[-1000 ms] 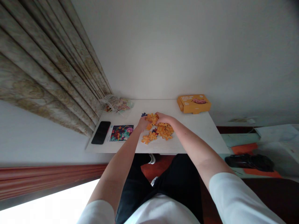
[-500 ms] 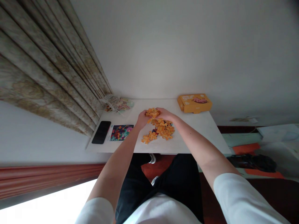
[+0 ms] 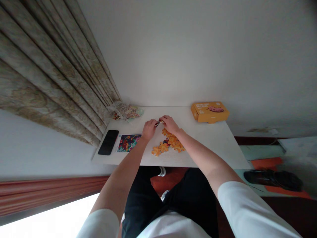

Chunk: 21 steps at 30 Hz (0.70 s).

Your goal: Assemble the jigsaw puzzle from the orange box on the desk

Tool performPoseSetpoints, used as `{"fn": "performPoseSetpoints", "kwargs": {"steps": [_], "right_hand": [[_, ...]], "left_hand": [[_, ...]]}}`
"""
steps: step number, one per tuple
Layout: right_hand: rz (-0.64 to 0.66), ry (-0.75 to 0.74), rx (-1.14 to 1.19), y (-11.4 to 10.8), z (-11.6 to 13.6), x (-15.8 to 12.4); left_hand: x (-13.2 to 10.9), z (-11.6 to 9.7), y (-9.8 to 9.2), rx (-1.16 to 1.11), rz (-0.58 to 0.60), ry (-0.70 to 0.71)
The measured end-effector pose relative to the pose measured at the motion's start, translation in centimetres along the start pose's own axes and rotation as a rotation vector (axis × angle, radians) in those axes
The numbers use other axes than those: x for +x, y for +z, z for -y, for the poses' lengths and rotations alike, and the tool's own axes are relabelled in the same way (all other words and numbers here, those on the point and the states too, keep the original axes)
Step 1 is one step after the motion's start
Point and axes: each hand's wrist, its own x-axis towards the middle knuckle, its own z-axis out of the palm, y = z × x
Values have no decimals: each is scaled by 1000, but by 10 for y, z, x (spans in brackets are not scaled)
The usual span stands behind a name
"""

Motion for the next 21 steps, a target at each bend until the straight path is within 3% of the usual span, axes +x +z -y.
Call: {"fn": "performPoseSetpoints", "kwargs": {"steps": [3,6,13,17,21], "right_hand": [[79,-46,-52,17,-14,-8],[116,11,-37,22,-24,-12],[116,226,-27,-6,-33,-20],[55,312,-53,-17,-28,-48],[72,269,-179,-10,-3,-81]], "left_hand": [[-15,6,9,153,117,32],[-25,13,11,216,162,13],[-31,19,-2,163,227,-133],[-45,0,-12,122,129,-228],[-77,-44,-12,164,157,-356]]}}
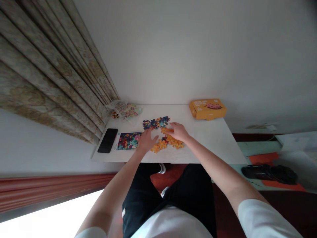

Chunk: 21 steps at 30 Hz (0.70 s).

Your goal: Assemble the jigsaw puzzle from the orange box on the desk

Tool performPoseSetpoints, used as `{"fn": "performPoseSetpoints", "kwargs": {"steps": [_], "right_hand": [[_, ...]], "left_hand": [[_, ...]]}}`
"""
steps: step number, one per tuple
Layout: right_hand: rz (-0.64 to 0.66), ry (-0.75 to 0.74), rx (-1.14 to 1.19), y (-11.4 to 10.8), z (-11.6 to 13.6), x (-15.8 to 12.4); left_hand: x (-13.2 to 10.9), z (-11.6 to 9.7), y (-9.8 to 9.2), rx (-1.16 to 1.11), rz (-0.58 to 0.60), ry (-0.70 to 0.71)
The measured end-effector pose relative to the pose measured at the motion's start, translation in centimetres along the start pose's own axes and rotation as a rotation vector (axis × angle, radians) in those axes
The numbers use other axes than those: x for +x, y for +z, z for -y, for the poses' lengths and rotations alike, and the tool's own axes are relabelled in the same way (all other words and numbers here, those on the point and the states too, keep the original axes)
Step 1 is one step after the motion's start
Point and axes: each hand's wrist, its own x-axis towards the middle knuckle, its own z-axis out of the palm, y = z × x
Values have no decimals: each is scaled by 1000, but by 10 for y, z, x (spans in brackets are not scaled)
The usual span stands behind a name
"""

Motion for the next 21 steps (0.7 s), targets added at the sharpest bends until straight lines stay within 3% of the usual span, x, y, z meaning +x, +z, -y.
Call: {"fn": "performPoseSetpoints", "kwargs": {"steps": [4,7,14,21], "right_hand": [[-92,69,-117,17,31,-21],[-106,127,-160,25,44,-20],[-35,162,-150,18,31,-7],[170,335,-45,6,25,15]], "left_hand": [[-41,-35,17,99,33,74],[-50,-48,30,153,2,144],[-40,-37,39,140,-12,163],[-33,-34,35,80,1,117]]}}
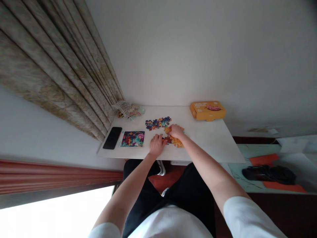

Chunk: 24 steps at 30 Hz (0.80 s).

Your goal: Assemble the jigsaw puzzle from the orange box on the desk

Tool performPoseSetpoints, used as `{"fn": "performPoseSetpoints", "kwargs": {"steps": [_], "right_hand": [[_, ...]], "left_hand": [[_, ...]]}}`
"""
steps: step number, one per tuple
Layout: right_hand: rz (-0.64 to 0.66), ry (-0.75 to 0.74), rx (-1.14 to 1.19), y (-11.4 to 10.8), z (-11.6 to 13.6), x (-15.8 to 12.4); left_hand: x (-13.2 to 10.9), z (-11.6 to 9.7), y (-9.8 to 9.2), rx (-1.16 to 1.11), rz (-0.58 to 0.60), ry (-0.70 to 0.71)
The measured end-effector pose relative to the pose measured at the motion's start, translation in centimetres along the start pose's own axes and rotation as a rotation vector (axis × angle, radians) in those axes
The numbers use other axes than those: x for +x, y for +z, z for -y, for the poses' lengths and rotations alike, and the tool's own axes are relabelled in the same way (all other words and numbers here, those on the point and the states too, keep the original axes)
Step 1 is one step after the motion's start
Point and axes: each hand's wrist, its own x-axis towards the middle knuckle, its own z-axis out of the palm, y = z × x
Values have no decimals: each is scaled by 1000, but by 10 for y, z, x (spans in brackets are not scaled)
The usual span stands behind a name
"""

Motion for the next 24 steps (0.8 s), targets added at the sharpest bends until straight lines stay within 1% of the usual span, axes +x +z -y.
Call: {"fn": "performPoseSetpoints", "kwargs": {"steps": [4,8,11,14,16,19,24], "right_hand": [[63,-9,28,-4,-2,11],[56,-117,111,-9,-11,18],[37,-175,129,-14,-17,22],[36,-188,134,-18,-22,23],[29,-183,139,-18,-26,23],[-4,-168,150,-16,-32,20],[-64,-163,181,-10,-39,8]], "left_hand": [[11,4,-8,-96,25,-62],[19,14,-19,-207,62,-78],[15,19,-26,-185,127,-44],[6,19,-30,-106,202,2],[1,18,-30,-95,231,-5],[0,17,-29,-151,244,-47],[6,20,-30,-292,213,-157]]}}
